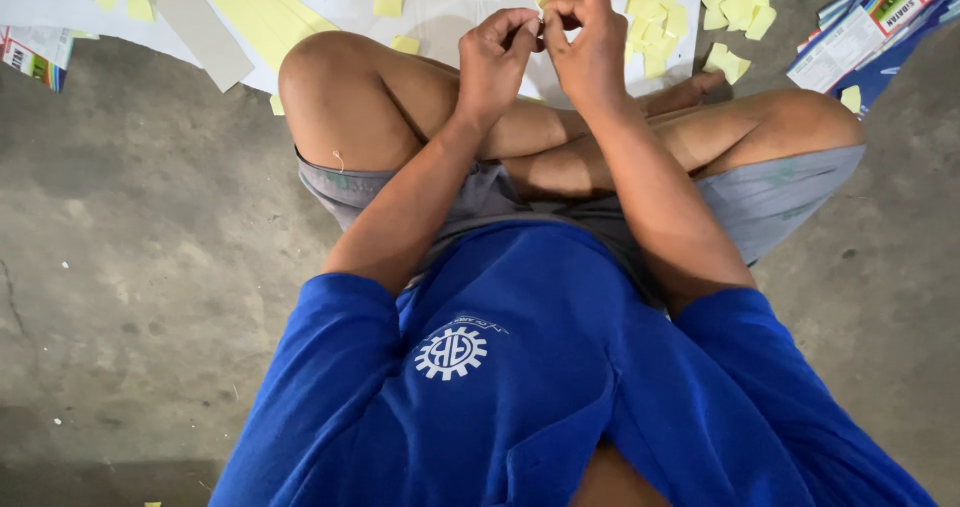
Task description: Peeling and applying yellow labels to stacks of printed paper items while sitting on the floor.
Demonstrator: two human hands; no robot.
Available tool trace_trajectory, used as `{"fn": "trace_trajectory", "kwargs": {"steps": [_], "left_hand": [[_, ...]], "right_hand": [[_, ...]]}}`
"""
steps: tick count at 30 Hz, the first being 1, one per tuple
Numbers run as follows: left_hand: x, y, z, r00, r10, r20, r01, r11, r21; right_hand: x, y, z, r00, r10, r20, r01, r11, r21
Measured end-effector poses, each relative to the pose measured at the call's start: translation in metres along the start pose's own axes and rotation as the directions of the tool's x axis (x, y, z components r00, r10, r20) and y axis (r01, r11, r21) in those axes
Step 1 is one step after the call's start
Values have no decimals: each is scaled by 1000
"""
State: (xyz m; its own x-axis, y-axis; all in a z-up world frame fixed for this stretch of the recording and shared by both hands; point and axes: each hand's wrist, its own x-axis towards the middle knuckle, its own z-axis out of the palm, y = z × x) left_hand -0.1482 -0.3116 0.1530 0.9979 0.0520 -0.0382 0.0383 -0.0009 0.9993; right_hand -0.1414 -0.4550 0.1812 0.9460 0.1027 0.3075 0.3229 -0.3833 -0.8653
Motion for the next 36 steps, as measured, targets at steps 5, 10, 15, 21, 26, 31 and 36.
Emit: {"fn": "trace_trajectory", "kwargs": {"steps": [5,10,15,21,26,31,36], "left_hand": [[4,-7,0,998,-59,-4,58,992,-116],[2,-16,-1,998,57,-12,-56,997,47],[8,-25,-4,996,88,6,-88,995,-49],[9,-17,-3,999,-4,45,15,969,-246],[9,-20,-6,995,-44,94,75,931,-358],[22,5,-2,996,-50,78,61,986,-155],[42,2,0,998,-47,32,38,973,226]], "right_hand": [[-2,-3,0,1000,7,-4,-7,1000,-3],[0,-3,1,999,-27,-42,25,998,-62],[-4,27,1,990,119,-74,-118,993,22],[2,9,-1,912,388,131,-408,833,373],[-2,0,2,953,302,-33,-301,952,50],[0,-18,-1,995,-46,-84,38,995,-95],[-1,-20,-2,974,-214,-76,171,911,-376]]}}
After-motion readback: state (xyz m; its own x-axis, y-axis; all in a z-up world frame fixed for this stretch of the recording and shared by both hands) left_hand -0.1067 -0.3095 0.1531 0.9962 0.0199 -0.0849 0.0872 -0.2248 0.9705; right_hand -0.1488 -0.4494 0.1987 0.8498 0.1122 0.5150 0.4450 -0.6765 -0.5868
